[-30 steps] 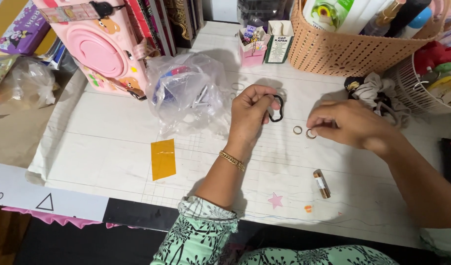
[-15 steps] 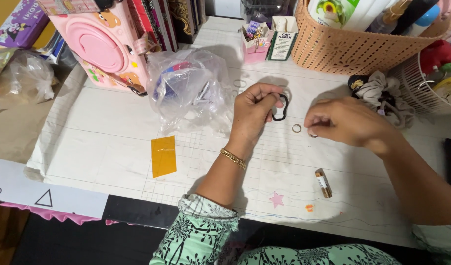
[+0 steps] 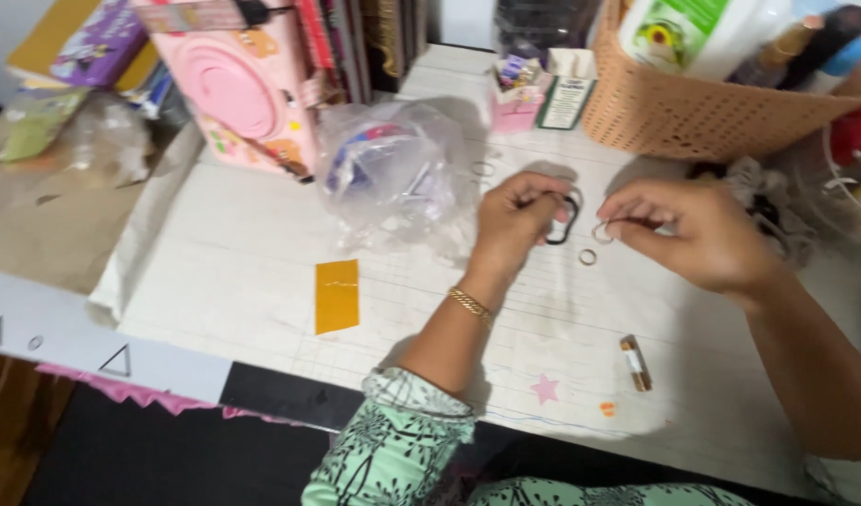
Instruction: The person assembles small keychains by hand on a cluttered desk. They pick up a yellow circular piece, attach a small charm, and then connect a metal ring and chain. The person repeats this process with different charms and rings, placing the finished keychains on the table.
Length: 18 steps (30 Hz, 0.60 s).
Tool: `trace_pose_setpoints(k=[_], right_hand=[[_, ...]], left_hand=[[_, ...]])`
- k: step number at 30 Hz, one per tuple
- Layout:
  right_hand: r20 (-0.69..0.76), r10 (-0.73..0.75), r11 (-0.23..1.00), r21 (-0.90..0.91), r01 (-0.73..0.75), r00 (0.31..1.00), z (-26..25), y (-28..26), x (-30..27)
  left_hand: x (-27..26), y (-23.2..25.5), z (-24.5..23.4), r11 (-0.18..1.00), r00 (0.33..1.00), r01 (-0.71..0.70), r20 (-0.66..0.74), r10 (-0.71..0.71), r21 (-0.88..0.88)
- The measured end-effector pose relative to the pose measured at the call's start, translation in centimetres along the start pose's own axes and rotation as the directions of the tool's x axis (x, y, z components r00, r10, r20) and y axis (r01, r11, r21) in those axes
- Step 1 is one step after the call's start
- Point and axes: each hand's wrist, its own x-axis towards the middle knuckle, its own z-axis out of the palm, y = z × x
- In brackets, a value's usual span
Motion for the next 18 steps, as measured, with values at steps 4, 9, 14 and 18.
trace_pose_setpoints(k=[4,9,14,18], right_hand=[[-0.145,-0.382,0.922,-0.129,0.366,0.913,1.3,-4.1,2.3],[0.119,-0.629,0.756,-0.141,0.640,0.769,4.2,-10.6,5.8],[0.017,-0.766,0.601,-0.334,0.726,0.642,8.9,-10.4,10.5],[-0.029,-0.807,0.518,-0.514,0.684,0.590,9.2,-10.5,11.3]], left_hand=[[0.5,-1.3,-0.3,0.995,1.000,0.008,-0.020,-0.006,0.101],[1.8,-3.1,-2.2,0.991,0.992,-0.123,-0.034,0.125,0.058],[1.4,-1.0,-3.7,0.990,0.989,-0.118,-0.081,0.124,0.079],[1.1,0.2,-3.7,0.991,0.991,-0.092,-0.093,0.101,0.099]])
